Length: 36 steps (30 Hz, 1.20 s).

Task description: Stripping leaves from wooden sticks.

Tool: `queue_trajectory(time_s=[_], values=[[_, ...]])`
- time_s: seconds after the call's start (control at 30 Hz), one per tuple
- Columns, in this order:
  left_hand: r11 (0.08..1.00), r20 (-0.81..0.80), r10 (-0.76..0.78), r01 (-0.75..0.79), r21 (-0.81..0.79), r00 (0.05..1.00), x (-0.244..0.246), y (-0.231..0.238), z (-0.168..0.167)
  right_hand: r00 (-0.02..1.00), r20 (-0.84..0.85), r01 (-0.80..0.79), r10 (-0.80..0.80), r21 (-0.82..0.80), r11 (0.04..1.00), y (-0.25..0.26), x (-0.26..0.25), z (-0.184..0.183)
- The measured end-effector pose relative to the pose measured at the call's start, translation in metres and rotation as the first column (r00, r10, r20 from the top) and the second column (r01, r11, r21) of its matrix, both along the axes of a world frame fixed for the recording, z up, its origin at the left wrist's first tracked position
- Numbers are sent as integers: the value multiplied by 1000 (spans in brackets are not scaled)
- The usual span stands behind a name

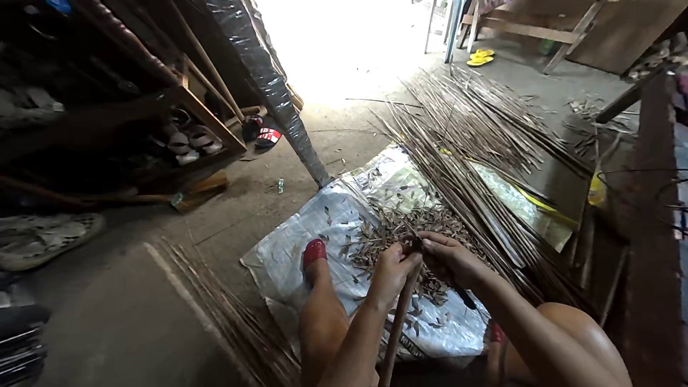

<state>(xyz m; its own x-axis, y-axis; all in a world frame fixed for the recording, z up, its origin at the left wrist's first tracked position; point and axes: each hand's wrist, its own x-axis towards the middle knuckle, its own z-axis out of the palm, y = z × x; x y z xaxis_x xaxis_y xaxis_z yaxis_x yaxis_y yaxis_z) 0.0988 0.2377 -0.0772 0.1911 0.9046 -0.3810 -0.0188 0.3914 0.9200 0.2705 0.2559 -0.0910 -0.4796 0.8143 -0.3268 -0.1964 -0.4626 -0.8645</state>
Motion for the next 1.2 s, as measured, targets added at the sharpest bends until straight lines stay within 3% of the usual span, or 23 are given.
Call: queue_trajectory(time_s=[0.17, 0.37, 0.5, 0.63, 0.93, 1.1, 1.2], values=[[996, -12, -76, 75, -58, 997, -3, -1, 8, 996, -20, 92, -92, -26, 995, 8, 7, 1], [999, 14, 31, -30, -24, 999, -5, 3, 9, 970, -239, -99, 41, -232, 968, 3, 3, -8], [996, -4, 81, -81, -29, 997, -4, 4, 12, 938, -340, -143, 67, -201, 969, 0, 2, -12], [993, -128, 106, -99, 62, 986, -7, 7, 3, 921, -383, -147, 72, -171, 974, -5, -1, -11], [994, -81, 106, -106, 9, 991, -3, 6, 9, 997, -5, 74, -74, -5, 997, -10, -12, -2], [995, -40, 102, -103, -11, 994, -4, 4, 13, 950, 241, 83, -199, 418, 905, -10, -14, -6], [995, -28, 99, -99, -15, 995, -5, 3, 15, 924, 325, -5, -202, 538, 843, -6, -10, -10]])
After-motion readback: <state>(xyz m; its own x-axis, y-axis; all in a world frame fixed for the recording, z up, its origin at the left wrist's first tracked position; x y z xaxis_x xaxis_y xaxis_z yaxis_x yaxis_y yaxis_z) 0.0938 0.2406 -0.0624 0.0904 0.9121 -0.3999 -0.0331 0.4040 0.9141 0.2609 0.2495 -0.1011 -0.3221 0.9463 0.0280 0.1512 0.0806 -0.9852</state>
